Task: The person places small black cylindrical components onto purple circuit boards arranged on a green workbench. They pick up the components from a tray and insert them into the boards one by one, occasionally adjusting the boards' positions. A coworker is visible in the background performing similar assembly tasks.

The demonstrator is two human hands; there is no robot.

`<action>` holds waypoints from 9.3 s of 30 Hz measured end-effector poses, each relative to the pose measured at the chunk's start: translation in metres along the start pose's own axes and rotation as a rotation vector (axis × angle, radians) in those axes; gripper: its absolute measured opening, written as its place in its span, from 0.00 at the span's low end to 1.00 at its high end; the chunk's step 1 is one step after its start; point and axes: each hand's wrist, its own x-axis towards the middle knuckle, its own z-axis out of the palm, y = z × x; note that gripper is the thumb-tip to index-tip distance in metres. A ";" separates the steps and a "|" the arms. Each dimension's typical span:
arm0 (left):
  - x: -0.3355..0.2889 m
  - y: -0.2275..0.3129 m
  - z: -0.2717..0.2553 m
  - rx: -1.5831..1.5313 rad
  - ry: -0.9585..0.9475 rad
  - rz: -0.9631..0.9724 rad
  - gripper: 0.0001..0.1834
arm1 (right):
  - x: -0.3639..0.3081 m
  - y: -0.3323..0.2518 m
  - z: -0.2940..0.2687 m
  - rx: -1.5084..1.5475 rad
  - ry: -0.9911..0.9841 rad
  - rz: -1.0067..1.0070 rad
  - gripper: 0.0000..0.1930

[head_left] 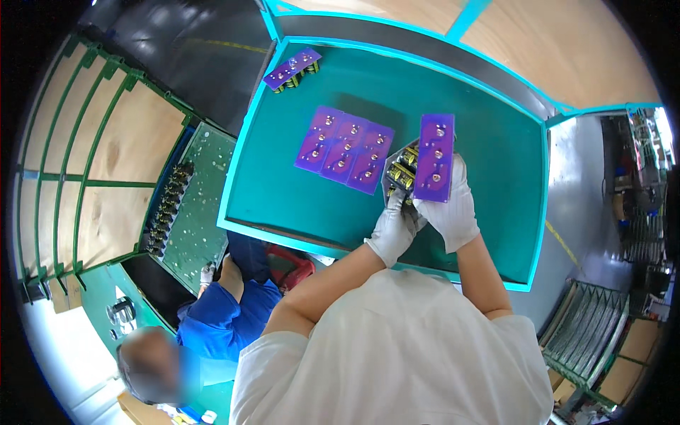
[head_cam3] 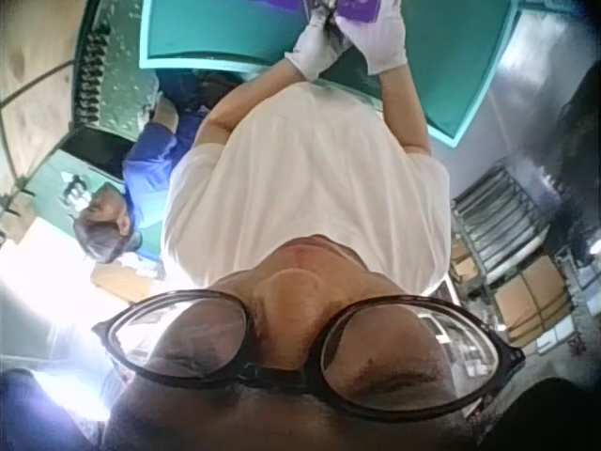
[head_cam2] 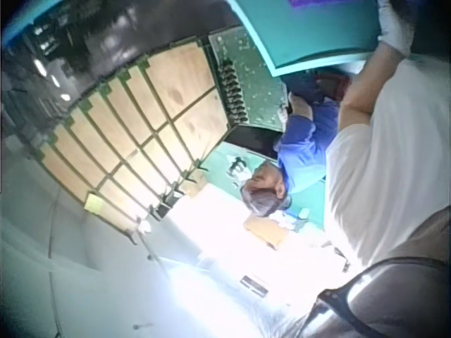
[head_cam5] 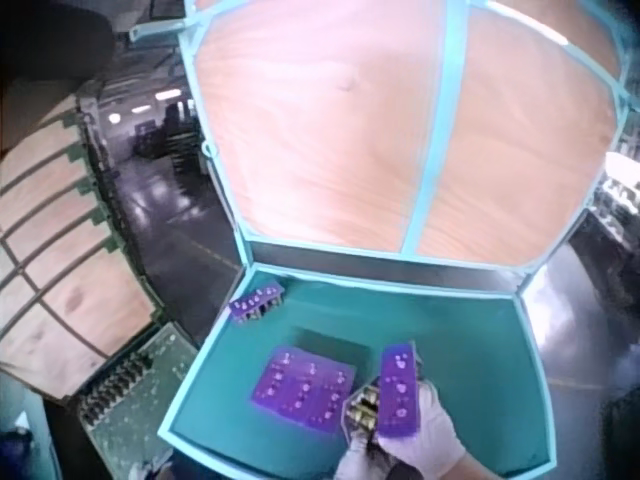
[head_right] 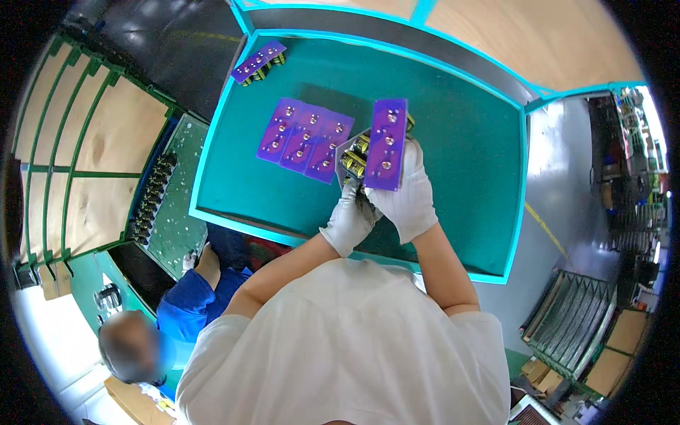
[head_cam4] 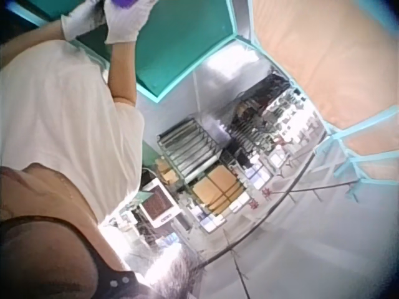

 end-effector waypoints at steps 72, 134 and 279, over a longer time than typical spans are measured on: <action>-0.171 0.108 -0.038 -0.414 -0.580 0.515 0.26 | -0.047 -0.127 0.058 1.709 -0.383 0.017 0.29; -0.109 0.012 -0.050 0.322 0.015 0.811 0.30 | -0.049 -0.019 0.017 1.980 -0.811 0.653 0.41; 0.042 0.054 0.076 1.895 0.357 0.579 0.36 | -0.007 0.056 0.029 1.829 0.160 0.480 0.31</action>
